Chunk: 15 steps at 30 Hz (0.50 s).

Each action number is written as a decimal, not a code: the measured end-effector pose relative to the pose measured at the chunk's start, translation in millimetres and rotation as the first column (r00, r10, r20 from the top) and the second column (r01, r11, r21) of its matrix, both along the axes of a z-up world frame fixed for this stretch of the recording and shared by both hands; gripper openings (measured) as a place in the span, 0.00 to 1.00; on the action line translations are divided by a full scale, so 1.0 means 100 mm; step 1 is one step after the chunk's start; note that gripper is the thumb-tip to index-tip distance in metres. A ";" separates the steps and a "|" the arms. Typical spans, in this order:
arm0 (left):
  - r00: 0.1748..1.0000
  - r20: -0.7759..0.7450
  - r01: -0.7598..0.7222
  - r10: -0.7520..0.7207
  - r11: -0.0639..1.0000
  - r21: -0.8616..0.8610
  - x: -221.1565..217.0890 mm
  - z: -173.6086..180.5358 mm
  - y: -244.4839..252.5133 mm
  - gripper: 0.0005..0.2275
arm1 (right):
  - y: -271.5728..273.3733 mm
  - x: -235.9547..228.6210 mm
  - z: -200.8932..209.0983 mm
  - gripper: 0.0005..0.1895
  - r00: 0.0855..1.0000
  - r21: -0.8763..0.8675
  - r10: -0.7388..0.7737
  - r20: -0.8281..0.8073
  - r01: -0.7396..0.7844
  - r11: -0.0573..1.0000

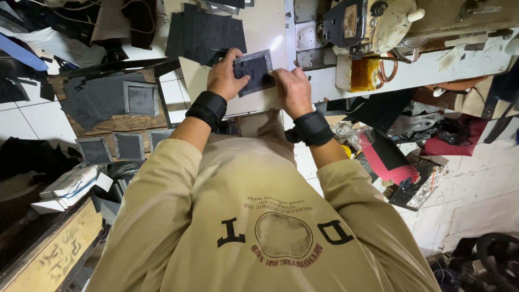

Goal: The person is marking and folding small pieces of leather to prepare them for assembly, likely for a wallet or small leather good.

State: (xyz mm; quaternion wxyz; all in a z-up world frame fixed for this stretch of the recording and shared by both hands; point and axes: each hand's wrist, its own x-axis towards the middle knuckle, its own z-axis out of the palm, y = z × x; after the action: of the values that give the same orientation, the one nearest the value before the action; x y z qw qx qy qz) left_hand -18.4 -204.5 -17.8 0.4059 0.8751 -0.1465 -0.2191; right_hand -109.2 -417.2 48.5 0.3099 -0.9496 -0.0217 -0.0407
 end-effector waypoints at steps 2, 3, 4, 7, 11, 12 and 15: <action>1.000 0.008 0.004 -0.004 1.000 -0.014 0.00 -0.02 0.00 0.25 | 0.01 -0.08 0.03 0.13 0.999 -0.014 0.014 0.030 -0.014 1.000; 1.000 0.017 0.004 -0.004 1.000 -0.027 0.00 -0.03 0.01 0.25 | 0.01 -0.12 0.04 0.12 0.998 -0.027 0.032 0.061 -0.031 0.999; 1.000 0.016 0.007 -0.007 1.000 -0.028 0.00 -0.01 -0.01 0.25 | 0.00 -0.15 0.03 0.12 0.998 -0.028 0.030 0.060 -0.028 0.999; 1.000 -0.010 -0.003 0.003 1.000 0.011 0.01 0.05 -0.02 0.25 | -0.01 -0.23 0.03 0.14 0.994 -0.054 0.064 0.086 -0.060 0.997; 0.999 -0.044 -0.005 0.007 0.999 0.040 0.02 0.13 -0.04 0.25 | -0.09 -0.31 0.06 0.14 0.996 -0.071 0.073 0.058 -0.068 0.995; 0.996 -0.089 -0.004 0.010 0.998 0.065 0.03 0.16 -0.05 0.24 | -0.12 -0.33 0.07 0.11 0.999 -0.042 0.043 0.026 -0.042 0.998; 0.989 0.150 0.017 -0.008 0.998 -0.057 -0.03 0.01 -0.01 0.24 | -0.41 -0.50 0.22 0.11 0.980 0.058 -0.186 0.074 0.182 0.981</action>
State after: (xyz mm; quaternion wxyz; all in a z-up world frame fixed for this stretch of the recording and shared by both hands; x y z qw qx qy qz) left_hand -21.7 -205.6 -16.8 0.4177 0.8759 -0.1884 -0.1511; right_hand -158.9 -458.6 70.2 0.3280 -0.9369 0.0553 -0.1072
